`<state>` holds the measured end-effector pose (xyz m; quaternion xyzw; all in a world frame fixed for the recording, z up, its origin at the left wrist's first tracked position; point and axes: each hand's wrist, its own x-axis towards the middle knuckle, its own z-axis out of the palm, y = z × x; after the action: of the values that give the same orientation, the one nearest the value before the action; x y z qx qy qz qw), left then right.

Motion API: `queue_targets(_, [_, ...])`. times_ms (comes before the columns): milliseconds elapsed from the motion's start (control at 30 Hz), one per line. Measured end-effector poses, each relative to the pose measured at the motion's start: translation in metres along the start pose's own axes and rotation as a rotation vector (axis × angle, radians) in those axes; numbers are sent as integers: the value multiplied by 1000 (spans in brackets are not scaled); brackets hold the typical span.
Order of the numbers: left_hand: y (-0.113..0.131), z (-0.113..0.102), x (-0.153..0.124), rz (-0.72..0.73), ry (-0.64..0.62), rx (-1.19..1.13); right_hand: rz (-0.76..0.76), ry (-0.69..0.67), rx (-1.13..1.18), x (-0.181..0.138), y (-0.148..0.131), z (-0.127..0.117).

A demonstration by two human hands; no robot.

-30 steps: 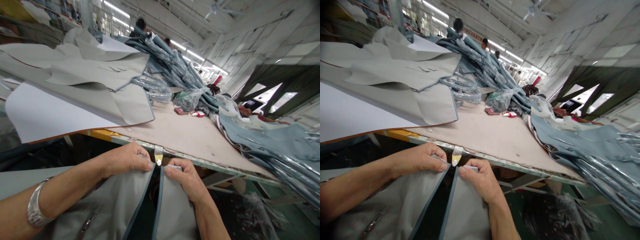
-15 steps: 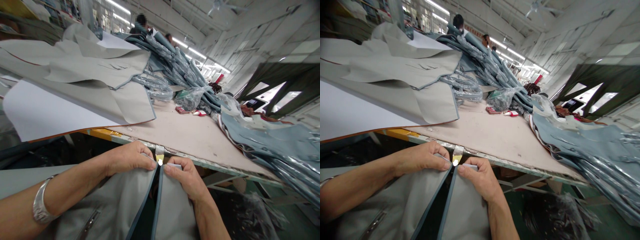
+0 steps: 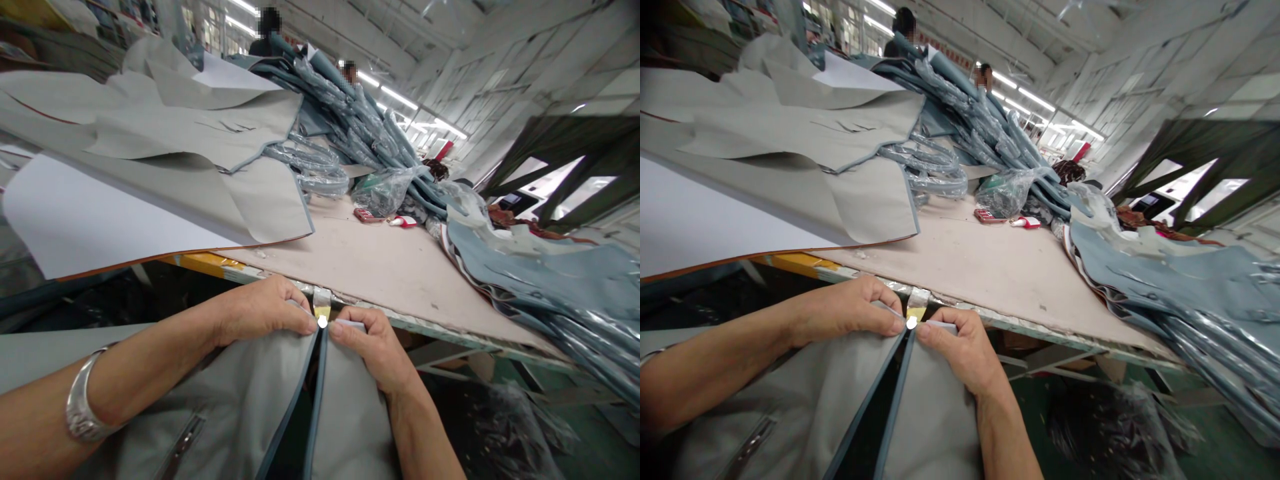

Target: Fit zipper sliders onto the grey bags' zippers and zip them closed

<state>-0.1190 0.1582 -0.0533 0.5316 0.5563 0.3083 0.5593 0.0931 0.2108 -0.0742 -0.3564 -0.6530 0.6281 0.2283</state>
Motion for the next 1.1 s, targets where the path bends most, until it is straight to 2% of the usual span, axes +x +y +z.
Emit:
queue_targets(267, [-6, -1, 2, 20, 0, 20, 14, 23, 24, 3, -1, 1])
queue_targets(633, [-1, 0, 1, 19, 15, 20, -37, 46, 10, 4, 0, 0])
queue_targets(967, [-1, -1, 1, 30, -18, 24, -14, 36, -3, 3, -3, 1])
queue_targets(1100, [2, -2, 1, 16, 10, 49, -17, 48, 7, 3, -4, 2])
